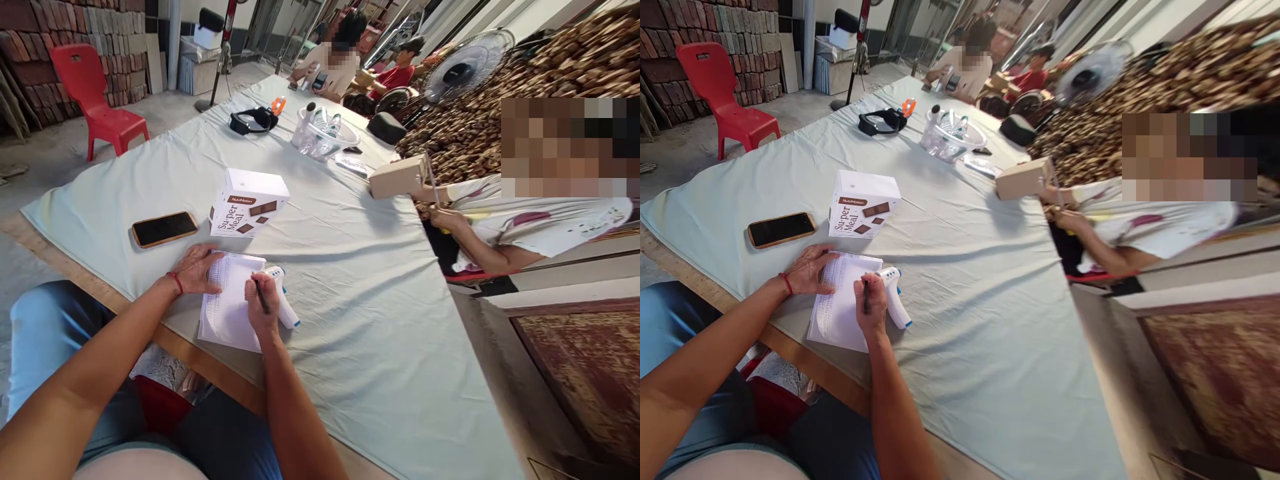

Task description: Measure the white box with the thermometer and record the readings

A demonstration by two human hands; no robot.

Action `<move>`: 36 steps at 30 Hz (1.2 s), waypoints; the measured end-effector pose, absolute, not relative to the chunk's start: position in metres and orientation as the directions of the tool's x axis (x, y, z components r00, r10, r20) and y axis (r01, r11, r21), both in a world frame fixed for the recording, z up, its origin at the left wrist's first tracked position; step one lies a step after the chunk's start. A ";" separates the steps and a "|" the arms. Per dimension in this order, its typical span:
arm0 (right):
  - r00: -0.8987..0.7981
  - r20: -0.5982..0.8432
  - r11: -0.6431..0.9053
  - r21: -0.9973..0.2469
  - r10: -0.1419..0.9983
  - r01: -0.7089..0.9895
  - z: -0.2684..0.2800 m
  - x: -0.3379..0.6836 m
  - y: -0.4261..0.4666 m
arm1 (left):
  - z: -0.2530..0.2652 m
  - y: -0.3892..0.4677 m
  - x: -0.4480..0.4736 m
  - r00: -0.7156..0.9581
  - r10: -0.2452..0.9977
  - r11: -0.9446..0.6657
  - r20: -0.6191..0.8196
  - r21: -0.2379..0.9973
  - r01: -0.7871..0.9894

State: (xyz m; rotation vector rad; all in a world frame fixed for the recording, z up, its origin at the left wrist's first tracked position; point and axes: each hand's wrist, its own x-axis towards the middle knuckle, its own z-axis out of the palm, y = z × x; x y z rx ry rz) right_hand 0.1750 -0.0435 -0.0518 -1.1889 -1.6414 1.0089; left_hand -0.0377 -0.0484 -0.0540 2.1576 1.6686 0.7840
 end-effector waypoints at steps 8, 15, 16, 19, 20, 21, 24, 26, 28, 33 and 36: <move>-0.181 0.038 0.075 -0.976 0.983 0.206 -0.045 0.163 -0.054 | -0.052 -0.049 -0.036 0.185 0.957 -0.279 0.224 0.532 0.799; -0.142 0.043 0.094 -0.923 0.989 0.374 -0.053 0.163 -0.053 | -0.055 -0.049 -0.037 0.189 0.954 -0.288 0.232 0.534 0.795; -0.149 0.053 0.107 -0.917 0.987 0.385 -0.053 0.163 -0.054 | -0.055 -0.049 -0.037 0.188 0.954 -0.287 0.233 0.535 0.795; -0.165 0.074 0.136 -0.906 0.983 0.402 -0.053 0.159 -0.056 | -0.054 -0.049 -0.036 0.189 0.953 -0.289 0.236 0.532 0.795; -0.163 0.080 0.140 -0.904 0.983 0.403 -0.052 0.158 -0.057 | -0.054 -0.049 -0.036 0.189 0.953 -0.290 0.237 0.531 0.796; -0.159 0.085 0.143 -0.903 0.984 0.406 -0.052 0.157 -0.058 | -0.054 -0.049 -0.036 0.190 0.953 -0.291 0.238 0.530 0.796; -0.154 0.100 0.157 -0.894 0.983 0.420 -0.051 0.156 -0.059 | -0.053 -0.049 -0.035 0.185 0.955 -0.284 0.232 0.537 0.794; -0.157 0.109 0.167 -0.886 0.982 0.432 -0.050 0.155 -0.060 | -0.054 -0.049 -0.035 0.184 0.957 -0.280 0.226 0.542 0.792; -0.165 0.109 0.173 -0.875 0.980 0.451 -0.049 0.155 -0.060 | -0.055 -0.048 -0.035 0.182 0.956 -0.281 0.229 0.549 0.787; -0.178 0.106 0.178 -0.869 0.978 0.461 -0.050 0.155 -0.060 | -0.059 -0.048 -0.036 0.173 0.953 -0.288 0.247 0.575 0.766; -0.189 0.090 0.169 -0.873 0.978 0.458 -0.050 0.156 -0.060 | -0.057 -0.048 -0.036 0.170 0.957 -0.279 0.235 0.579 0.766</move>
